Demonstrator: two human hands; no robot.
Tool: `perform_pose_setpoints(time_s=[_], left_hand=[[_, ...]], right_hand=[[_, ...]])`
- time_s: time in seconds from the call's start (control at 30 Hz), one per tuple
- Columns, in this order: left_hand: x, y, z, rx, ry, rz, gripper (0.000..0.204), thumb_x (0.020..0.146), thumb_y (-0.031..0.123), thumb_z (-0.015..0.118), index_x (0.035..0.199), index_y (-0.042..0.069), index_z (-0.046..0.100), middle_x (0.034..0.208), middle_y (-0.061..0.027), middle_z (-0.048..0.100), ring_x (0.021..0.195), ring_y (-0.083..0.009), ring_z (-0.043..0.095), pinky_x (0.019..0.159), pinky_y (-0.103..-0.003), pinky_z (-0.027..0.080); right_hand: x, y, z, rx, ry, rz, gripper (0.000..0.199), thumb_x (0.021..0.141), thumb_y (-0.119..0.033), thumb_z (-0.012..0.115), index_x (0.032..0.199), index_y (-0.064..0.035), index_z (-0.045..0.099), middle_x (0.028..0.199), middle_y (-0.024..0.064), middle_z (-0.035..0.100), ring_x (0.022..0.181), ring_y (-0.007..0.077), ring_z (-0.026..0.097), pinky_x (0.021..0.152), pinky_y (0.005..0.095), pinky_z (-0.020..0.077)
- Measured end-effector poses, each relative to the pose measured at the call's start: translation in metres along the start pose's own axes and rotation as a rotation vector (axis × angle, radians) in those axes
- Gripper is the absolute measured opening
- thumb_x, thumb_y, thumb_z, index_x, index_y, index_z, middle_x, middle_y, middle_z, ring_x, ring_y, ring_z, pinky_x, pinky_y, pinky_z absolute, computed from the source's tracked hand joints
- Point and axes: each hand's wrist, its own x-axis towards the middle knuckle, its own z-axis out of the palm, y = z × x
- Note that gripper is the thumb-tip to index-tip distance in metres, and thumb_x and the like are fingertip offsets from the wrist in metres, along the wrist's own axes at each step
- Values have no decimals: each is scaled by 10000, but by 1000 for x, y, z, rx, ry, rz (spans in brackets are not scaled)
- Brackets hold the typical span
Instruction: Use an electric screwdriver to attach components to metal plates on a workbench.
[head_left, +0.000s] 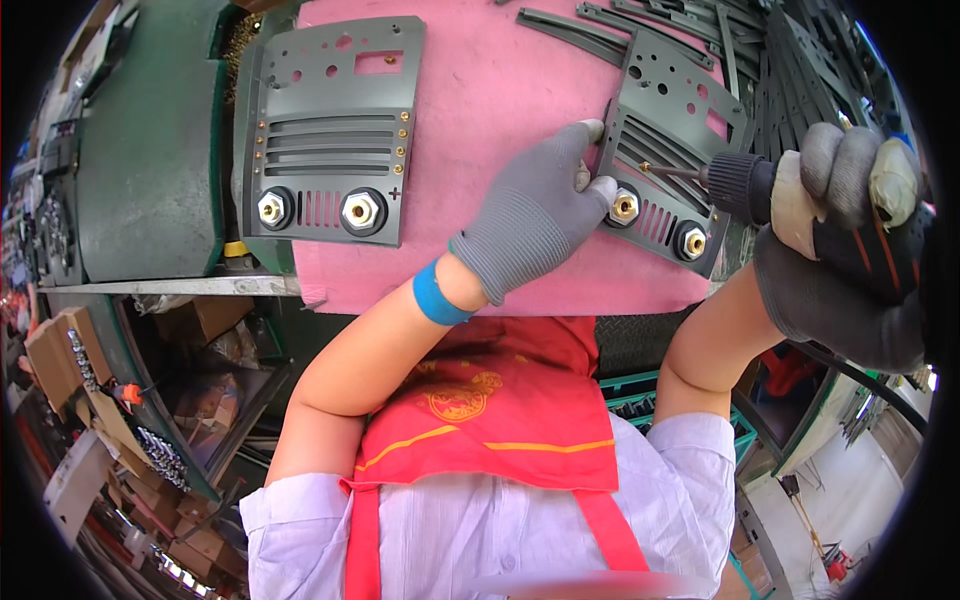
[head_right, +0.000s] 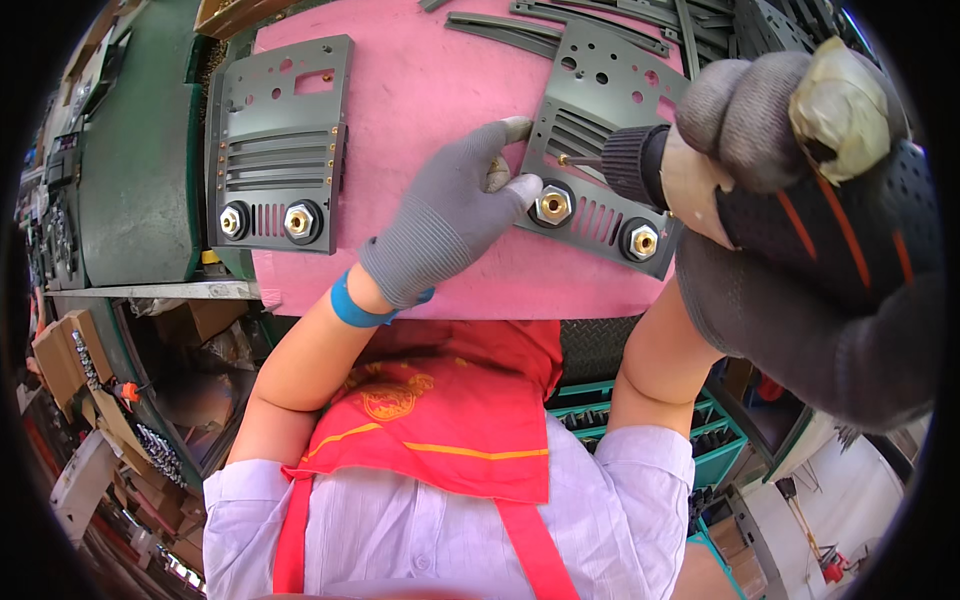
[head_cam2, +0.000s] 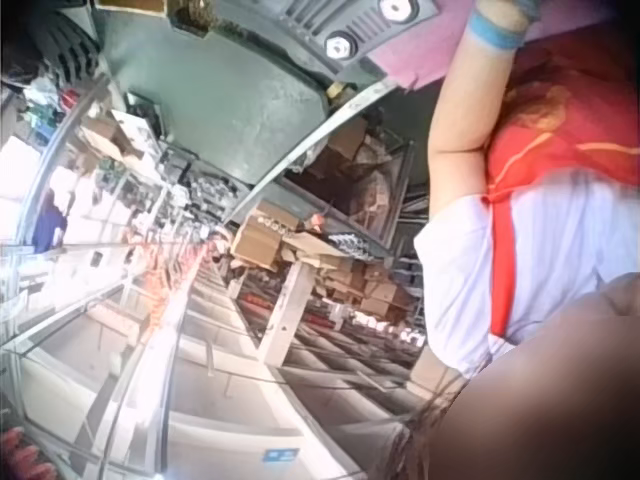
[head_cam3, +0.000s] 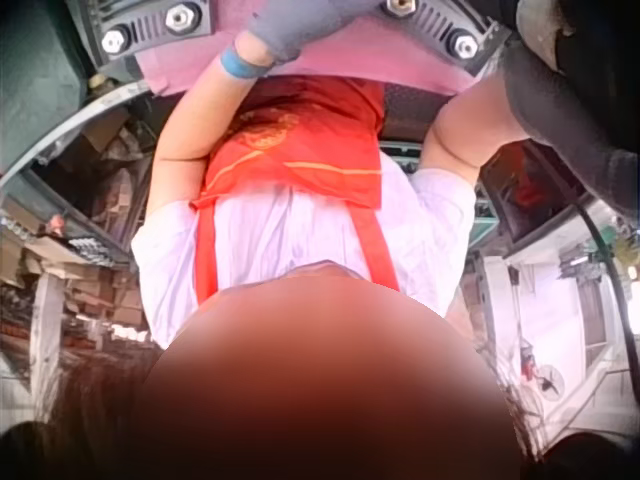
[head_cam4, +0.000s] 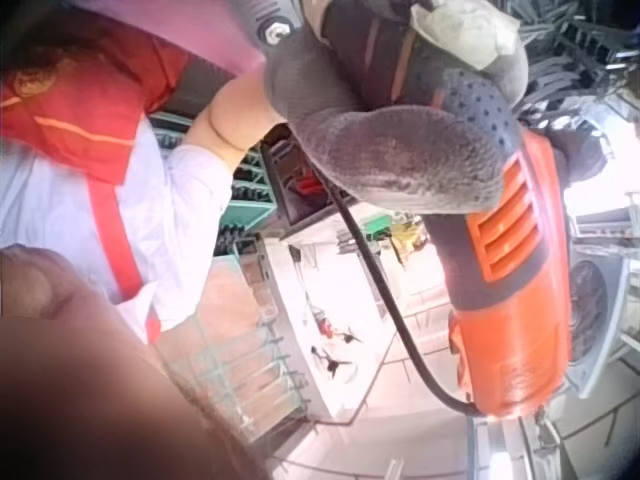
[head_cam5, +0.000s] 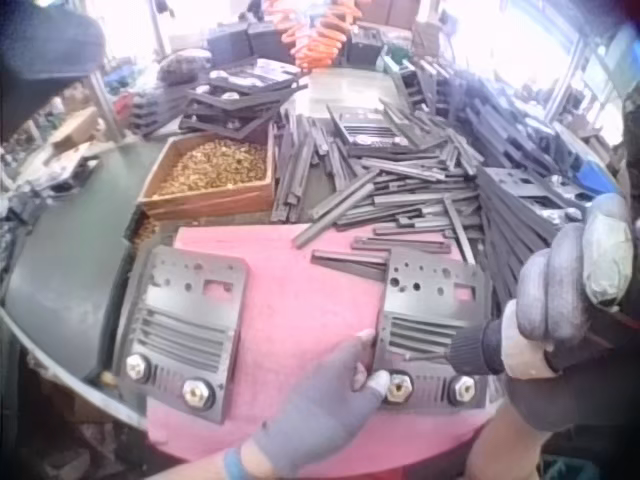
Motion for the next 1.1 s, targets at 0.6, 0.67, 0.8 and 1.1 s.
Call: perform_pose_setpoints(time_s=[0.6, 0.67, 0.8, 1.1], left_hand=[[-12, -8, -23, -226, -106, -102, 538, 843, 95, 626, 1355, 9, 485, 696, 54, 360, 644, -39, 378, 606, -206, 392], [-11, -3, -26, -238, -116, -126, 515, 845, 96, 627, 1337, 9, 502, 691, 53, 369, 638, -38, 380, 599, -208, 394], [-10, -5, -21, -162, -63, -120, 420, 855, 106, 632, 1257, 5, 564, 680, 49, 403, 624, -35, 393, 572, -214, 395], [-21, -8, -8, -108, 95, -100, 335, 870, 124, 637, 1177, -4, 601, 633, 42, 395, 600, -41, 400, 541, -223, 381]], right_hand=[[3, 39, 8, 68, -48, 87, 316, 796, -345, 646, 823, -76, 483, 752, 30, 402, 656, 125, 361, 560, 273, 292], [1, 41, -1, 73, -47, 95, 311, 800, -341, 645, 822, -76, 483, 752, 30, 401, 655, 125, 362, 560, 275, 292], [3, 48, 7, 77, -51, 109, 302, 806, -333, 642, 819, -76, 484, 751, 31, 400, 654, 125, 363, 561, 277, 291], [7, 55, 19, 84, -91, 119, 281, 821, -315, 635, 812, -77, 485, 749, 31, 396, 652, 126, 367, 563, 284, 289]])
